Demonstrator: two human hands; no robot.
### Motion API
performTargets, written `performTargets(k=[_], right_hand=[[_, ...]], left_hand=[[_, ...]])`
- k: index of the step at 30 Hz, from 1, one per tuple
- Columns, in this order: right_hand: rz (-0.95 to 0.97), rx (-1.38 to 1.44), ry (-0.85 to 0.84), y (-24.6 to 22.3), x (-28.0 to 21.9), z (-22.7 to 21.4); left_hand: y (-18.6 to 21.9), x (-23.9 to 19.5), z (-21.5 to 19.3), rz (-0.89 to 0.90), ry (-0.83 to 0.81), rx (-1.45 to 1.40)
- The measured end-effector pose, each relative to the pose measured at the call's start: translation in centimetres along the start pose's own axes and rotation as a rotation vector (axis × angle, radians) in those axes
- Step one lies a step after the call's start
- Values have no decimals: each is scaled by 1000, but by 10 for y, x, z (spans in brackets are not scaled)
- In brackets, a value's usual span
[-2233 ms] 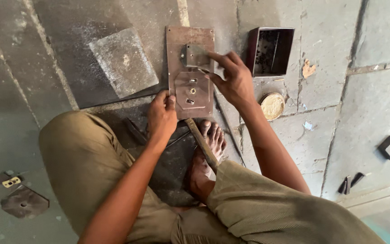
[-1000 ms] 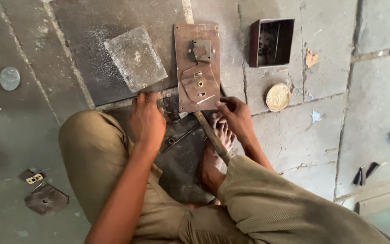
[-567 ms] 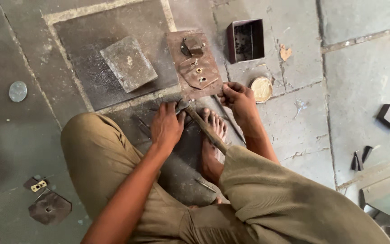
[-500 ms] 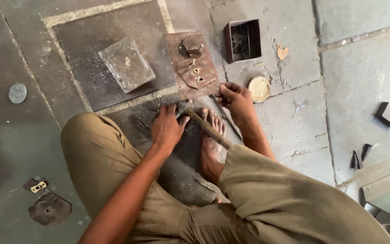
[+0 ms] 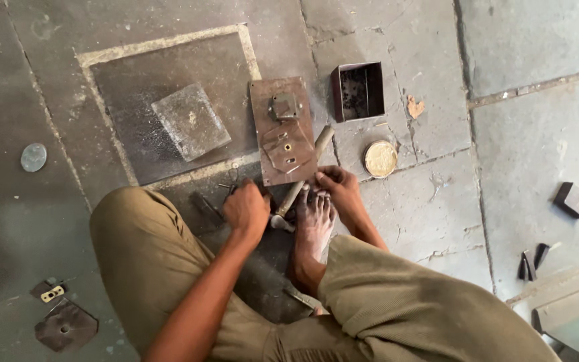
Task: The person assembles a metal lock mechanism on a metal plate, using a hammer to tap components into place and fitting small metal pieces and a spring by hand.
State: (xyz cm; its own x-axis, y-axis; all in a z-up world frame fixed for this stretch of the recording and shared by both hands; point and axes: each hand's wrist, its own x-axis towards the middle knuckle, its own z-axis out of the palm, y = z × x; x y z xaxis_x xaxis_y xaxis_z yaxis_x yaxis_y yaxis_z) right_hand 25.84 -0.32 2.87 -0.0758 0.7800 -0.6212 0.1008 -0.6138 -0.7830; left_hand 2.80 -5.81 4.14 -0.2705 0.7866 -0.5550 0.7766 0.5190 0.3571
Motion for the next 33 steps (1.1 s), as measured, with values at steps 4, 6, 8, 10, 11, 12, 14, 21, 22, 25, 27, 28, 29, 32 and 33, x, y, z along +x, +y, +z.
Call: performTargets(k=[4,6,8,10,11,12,14,21,22,25,27,28,29,32,33], right_hand=[[44,-193,-36,-12,-12,8],[13,-489,-14,-31,-18,15],[-98,-693,38,-50,-28,23],[-296,-804,120,-70,-37,31],[-347,-772,65,-79,-39,35],[-394,-736,3,-86,-40,39],[-458,-729,-63,-99,-36,48],[-470,-677,-95,-104,-27,71],[-477,-682,-92,-105,-29,74],[-456,-682,-82,-109,-32,77],[-428,-667,-89,-114,-32,72],[-408,-659,-94,-116,-33,70],[-434,-651,-125,-117,-34,70],[-495,-644,-219,-116,-35,72],[-506,-652,-244,-114,-35,76]], left_hand=[[-11,5,-21,22,112,-143],[-18,7,-40,110,177,-198],[-16,5,-55,51,95,-408],[-8,3,-62,24,37,-532],[-1,3,-63,29,20,-552],[2,2,-64,28,3,-569],[-1,8,-66,94,152,-401],[-19,6,-34,271,172,337],[-20,5,-33,284,195,294],[-21,4,-47,284,169,76],[-26,5,-64,215,19,-192],[-24,6,-70,216,51,-285],[-22,8,-75,217,83,-378],[-1,11,-75,138,112,-565],[8,12,-72,101,112,-611]])
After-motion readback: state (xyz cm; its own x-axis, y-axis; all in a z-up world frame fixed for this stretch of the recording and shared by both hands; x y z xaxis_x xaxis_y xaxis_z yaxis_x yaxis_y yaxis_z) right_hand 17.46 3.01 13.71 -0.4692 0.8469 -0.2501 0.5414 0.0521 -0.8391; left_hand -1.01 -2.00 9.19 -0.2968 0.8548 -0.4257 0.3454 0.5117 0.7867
